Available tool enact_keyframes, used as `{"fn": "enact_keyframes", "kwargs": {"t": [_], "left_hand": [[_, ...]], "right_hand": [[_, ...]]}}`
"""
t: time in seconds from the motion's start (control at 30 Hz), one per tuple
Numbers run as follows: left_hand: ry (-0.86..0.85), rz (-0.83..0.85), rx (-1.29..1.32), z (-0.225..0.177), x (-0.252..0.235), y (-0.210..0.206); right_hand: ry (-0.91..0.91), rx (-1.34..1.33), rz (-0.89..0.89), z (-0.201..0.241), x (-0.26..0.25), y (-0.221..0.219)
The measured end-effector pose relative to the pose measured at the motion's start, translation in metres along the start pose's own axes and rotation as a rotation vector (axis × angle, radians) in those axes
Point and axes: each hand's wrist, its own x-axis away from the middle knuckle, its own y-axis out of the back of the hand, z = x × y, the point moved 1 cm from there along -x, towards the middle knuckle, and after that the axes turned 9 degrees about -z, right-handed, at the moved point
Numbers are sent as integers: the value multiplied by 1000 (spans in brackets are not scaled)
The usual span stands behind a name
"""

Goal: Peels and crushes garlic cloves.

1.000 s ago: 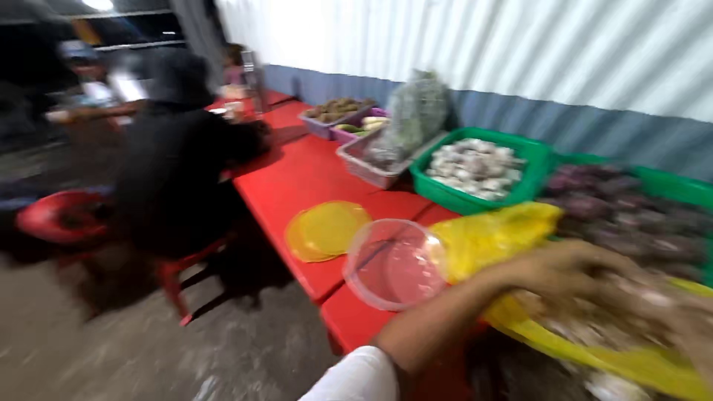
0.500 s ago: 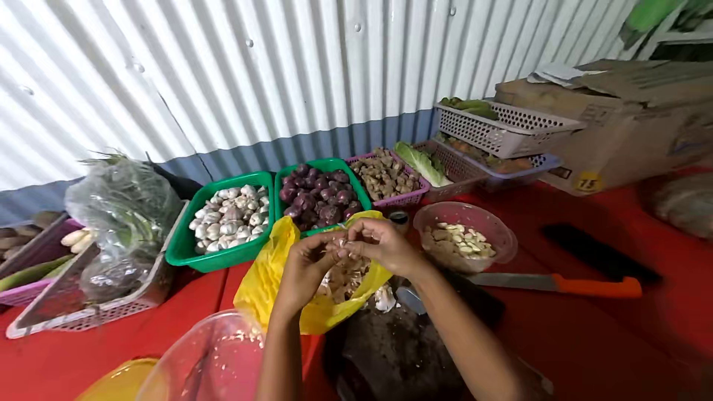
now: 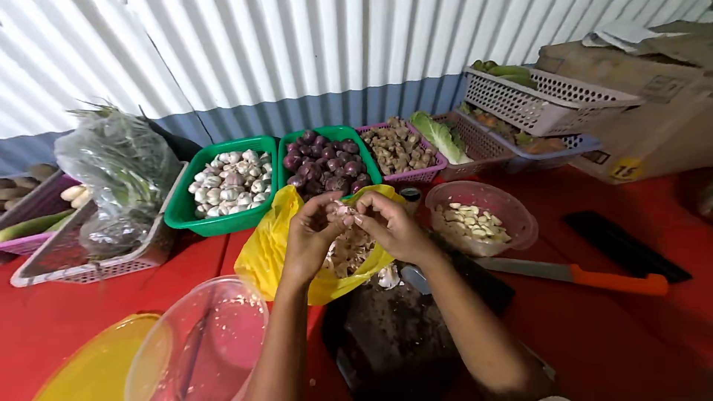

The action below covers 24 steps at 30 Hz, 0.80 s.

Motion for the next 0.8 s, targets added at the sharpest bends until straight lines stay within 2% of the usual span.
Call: {"fn": "enact_keyframes", "kwargs": {"t": [0.17, 0.37, 0.5, 0.7, 0.8], "left_hand": [[-219, -24, -268, 5, 0, 0], [-226, -69, -416, 6, 3, -8], [-47, 30, -270, -10, 4, -2], [69, 109, -4, -3, 2, -1], [89, 55, 66, -1, 2, -8]], "right_hand": [[-109, -66, -73, 0, 0, -6], [-61, 114, -219, 0, 4, -13], [19, 126, -227, -3, 4, -11], [311, 164, -306, -12, 4, -23], [324, 172, -426, -14, 7, -31]]}}
